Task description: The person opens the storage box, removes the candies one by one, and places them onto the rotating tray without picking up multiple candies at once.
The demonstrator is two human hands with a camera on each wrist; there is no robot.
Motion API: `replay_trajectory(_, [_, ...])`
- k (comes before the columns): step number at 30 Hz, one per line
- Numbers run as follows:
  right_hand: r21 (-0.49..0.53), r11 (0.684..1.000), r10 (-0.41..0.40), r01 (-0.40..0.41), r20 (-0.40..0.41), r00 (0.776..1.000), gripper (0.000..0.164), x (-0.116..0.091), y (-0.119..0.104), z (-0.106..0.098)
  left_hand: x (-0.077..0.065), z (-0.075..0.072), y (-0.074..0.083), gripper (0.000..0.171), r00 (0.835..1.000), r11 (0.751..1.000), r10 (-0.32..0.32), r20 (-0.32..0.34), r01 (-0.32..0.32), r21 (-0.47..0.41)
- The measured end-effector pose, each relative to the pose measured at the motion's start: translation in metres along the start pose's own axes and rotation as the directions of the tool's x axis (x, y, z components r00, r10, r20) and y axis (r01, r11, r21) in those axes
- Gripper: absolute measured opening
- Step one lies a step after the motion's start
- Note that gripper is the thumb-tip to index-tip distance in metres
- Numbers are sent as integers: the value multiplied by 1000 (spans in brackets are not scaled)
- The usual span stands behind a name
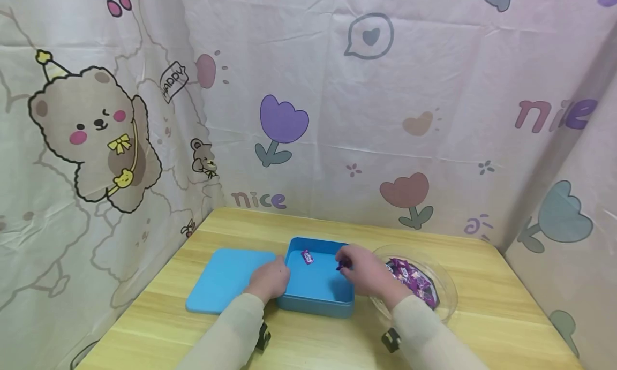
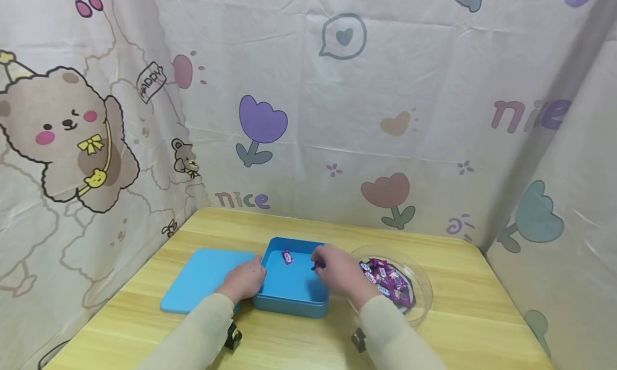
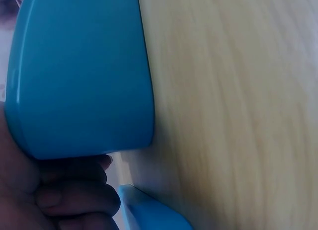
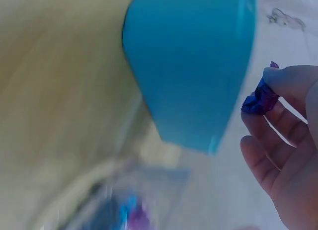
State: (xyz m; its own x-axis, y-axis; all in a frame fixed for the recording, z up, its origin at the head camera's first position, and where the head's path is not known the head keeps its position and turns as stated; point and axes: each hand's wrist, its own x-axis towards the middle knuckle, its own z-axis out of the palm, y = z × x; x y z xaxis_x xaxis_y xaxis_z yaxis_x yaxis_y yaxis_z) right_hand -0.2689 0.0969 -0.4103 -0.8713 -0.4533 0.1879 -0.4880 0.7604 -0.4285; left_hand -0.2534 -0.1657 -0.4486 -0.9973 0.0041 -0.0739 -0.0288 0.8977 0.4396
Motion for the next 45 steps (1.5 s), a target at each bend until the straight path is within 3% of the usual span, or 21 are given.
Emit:
replay_trajectory(8, [-14, 994, 108, -109, -71, 992, 23, -27, 42, -30, 1, 0, 1, 52, 1000, 1000, 17, -3, -17, 15])
replay_trajectory(15, [-83, 991, 94, -101, -75, 993, 32, -50, 80, -47, -1, -1, 2, 51, 1000, 1000, 20, -4, -20, 6])
replay_trajectory(26, [-209, 971, 116, -118, -23, 993, 36, -72, 111, -44, 0, 0, 1, 52, 1000, 1000, 15, -1, -15, 4])
replay_trajectory(39, [-166, 978, 134, -130, 14, 991, 33, -77, 117, -39, 0, 0, 1, 53, 1000, 1000, 15, 3, -15, -12])
replay_trajectory(45, [-133, 985, 112, -114, -21, 993, 30, -65, 96, -41, -1, -1, 2, 53, 1000, 1000, 18, 4, -18, -22])
